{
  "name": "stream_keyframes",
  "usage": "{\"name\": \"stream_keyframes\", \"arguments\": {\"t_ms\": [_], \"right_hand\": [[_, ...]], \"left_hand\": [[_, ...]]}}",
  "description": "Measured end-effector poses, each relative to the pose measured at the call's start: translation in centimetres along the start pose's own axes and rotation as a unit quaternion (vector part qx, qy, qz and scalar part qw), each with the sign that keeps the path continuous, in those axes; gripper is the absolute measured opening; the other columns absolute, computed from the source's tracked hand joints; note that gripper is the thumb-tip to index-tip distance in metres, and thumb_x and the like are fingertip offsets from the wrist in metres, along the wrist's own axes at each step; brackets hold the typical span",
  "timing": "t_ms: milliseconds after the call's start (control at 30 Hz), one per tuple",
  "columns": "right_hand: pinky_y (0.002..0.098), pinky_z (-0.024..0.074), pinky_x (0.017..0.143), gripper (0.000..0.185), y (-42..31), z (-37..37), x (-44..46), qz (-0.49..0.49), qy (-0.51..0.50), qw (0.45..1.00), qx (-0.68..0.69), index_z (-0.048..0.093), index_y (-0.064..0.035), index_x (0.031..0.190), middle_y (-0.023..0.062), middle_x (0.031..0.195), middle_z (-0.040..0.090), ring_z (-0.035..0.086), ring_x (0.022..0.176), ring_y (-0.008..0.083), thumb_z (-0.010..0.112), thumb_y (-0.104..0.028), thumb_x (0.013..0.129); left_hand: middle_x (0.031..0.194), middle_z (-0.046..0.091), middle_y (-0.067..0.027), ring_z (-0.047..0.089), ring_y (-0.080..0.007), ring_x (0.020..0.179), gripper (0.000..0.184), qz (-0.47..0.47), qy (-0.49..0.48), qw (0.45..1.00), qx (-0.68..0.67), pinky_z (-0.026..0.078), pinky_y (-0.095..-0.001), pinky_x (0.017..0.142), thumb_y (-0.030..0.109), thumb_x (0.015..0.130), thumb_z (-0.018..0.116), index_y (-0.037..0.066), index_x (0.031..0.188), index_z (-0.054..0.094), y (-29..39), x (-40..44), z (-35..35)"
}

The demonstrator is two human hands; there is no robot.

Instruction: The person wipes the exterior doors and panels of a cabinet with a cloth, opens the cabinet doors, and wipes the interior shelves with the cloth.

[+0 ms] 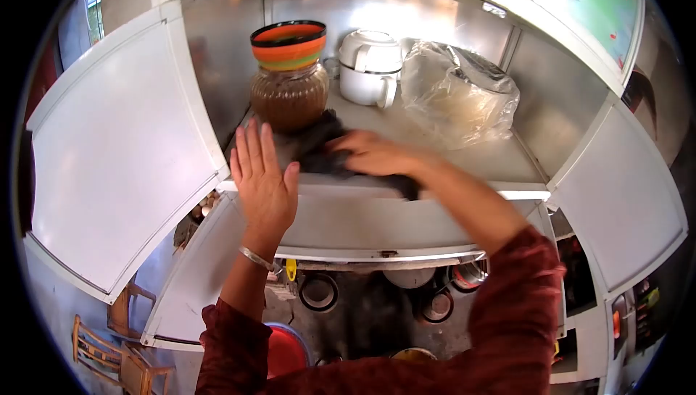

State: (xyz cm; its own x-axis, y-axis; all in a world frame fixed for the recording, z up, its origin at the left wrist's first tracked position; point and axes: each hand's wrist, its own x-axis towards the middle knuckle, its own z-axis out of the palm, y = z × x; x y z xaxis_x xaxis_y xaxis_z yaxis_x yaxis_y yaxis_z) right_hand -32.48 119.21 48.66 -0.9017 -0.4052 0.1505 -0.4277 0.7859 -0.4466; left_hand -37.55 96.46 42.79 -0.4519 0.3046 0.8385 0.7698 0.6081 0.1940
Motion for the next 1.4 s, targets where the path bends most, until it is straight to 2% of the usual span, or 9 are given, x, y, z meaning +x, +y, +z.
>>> {"name": "stream_keyframes", "arguments": {"t_ms": [100, 133, 233, 333, 667, 833, 1100, 1133, 1400], "right_hand": [[0.0361, 0.0418, 0.1, 0.05, 3.7, -3.8, -6.6, 0.101, 0.031, 0.992, -0.072, 0.055, 0.0011, 0.122, 0.0212, 0.122, 0.058, 0.056, 0.112, 0.0324, 0.049, 0.003, 0.073], [0.0379, 0.0351, 0.106, 0.049, 4.2, -4.1, -7.0, 0.168, 0.011, 0.985, -0.037, 0.056, -0.0019, 0.121, 0.0174, 0.132, 0.051, 0.047, 0.122, 0.0335, 0.049, 0.002, 0.073], [0.0394, 0.0338, 0.107, 0.049, 4.3, -2.6, -3.9, 0.094, 0.021, 0.987, -0.132, 0.054, -0.0003, 0.123, 0.019, 0.133, 0.05, 0.046, 0.123, 0.0343, 0.05, 0.0, 0.074], [0.0402, 0.0327, 0.107, 0.049, 3.7, -1.6, 2.5, 0.12, 0.006, 0.984, -0.132, 0.045, 0.002, 0.131, 0.0212, 0.137, 0.044, 0.042, 0.124, 0.0368, 0.051, -0.011, 0.084], [0.0447, 0.0403, 0.099, 0.035, 11.7, -1.0, 10.2, 0.14, 0.073, 0.97, -0.186, 0.06, 0.0035, 0.109, 0.0235, 0.115, 0.059, 0.051, 0.114, 0.0411, 0.05, -0.017, 0.082], [0.0444, 0.0438, 0.095, 0.034, 11.8, -1.2, 9.4, 0.099, 0.084, 0.981, -0.144, 0.067, 0.0042, 0.095, 0.0238, 0.105, 0.064, 0.055, 0.108, 0.0429, 0.052, -0.024, 0.083], [0.0435, 0.0383, 0.101, 0.039, 10.1, -2.0, 4.5, 0.083, 0.014, 0.986, -0.144, 0.061, 0.0025, 0.112, 0.0212, 0.12, 0.057, 0.046, 0.117, 0.0378, 0.05, -0.022, 0.084], [0.0436, 0.0378, 0.102, 0.039, 10.0, -2.1, 4.1, 0.076, 0.011, 0.987, -0.141, 0.06, 0.0023, 0.113, 0.0207, 0.122, 0.055, 0.045, 0.118, 0.0373, 0.05, -0.021, 0.084], [0.0452, 0.0373, 0.102, 0.039, 9.4, -2.5, 3.3, 0.074, -0.003, 0.988, -0.135, 0.06, 0.0021, 0.113, 0.0205, 0.122, 0.055, 0.045, 0.117, 0.0385, 0.048, -0.021, 0.084]], "left_hand": [[0.151, 0.024, -0.0174, 0.019, -0.0379, 0.139, 0.073, 0.013, -0.008, 1.0, 0.0, 0.016, -0.054, 0.11, 0.031, 0.086, 0.057, 0.003, 0.145, 0.024, 0.0, 0.0, 0.0], [0.151, 0.025, -0.0177, 0.02, -0.0379, 0.139, 0.073, 0.011, -0.003, 1.0, 0.006, 0.017, -0.054, 0.11, 0.031, 0.086, 0.058, 0.003, 0.145, 0.025, 0.1, 0.2, 0.1], [0.15, 0.025, -0.0187, 0.023, -0.0382, 0.138, 0.073, 0.012, -0.01, 1.0, 0.013, 0.019, -0.0543, 0.109, 0.03, 0.085, 0.059, 0.003, 0.145, 0.026, 0.4, 0.0, -0.2], [0.149, 0.026, -0.0213, 0.024, -0.0393, 0.137, 0.075, 0.018, -0.013, 1.0, 0.003, 0.02, -0.0545, 0.108, 0.03, 0.084, 0.061, 0.001, 0.144, 0.026, 0.6, 0.3, -0.4], [0.14, 0.025, -0.0388, 0.033, -0.0516, 0.128, 0.099, -0.042, -0.049, 0.996, -0.068, 0.033, -0.0481, 0.106, 0.034, 0.079, 0.071, -0.005, 0.145, 0.008, -0.6, 4.2, -0.1], [0.139, 0.028, -0.0364, 0.043, -0.0507, 0.12, 0.107, -0.104, -0.096, 0.99, -0.031, 0.044, -0.0461, 0.096, 0.035, 0.078, 0.073, -0.004, 0.144, -0.002, -1.0, 6.9, 2.1], [0.136, 0.035, -0.031, 0.048, -0.0445, 0.119, 0.104, -0.133, -0.152, 0.979, -0.025, 0.044, -0.0449, 0.095, 0.035, 0.076, 0.075, -0.002, 0.142, 0.003, -3.1, 9.4, 3.6], [0.132, 0.043, -0.0302, 0.046, -0.0429, 0.122, 0.093, -0.131, -0.148, 0.98, -0.026, 0.042, -0.0441, 0.097, 0.036, 0.079, 0.074, 0.002, 0.137, 0.01, -3.0, 9.6, 3.7], [0.123, 0.052, -0.0294, 0.052, -0.042, 0.115, 0.089, -0.165, -0.218, 0.962, 0.007, 0.045, -0.0439, 0.094, 0.037, 0.08, 0.072, 0.001, 0.135, 0.012, -4.9, 12.6, 5.6]]}}
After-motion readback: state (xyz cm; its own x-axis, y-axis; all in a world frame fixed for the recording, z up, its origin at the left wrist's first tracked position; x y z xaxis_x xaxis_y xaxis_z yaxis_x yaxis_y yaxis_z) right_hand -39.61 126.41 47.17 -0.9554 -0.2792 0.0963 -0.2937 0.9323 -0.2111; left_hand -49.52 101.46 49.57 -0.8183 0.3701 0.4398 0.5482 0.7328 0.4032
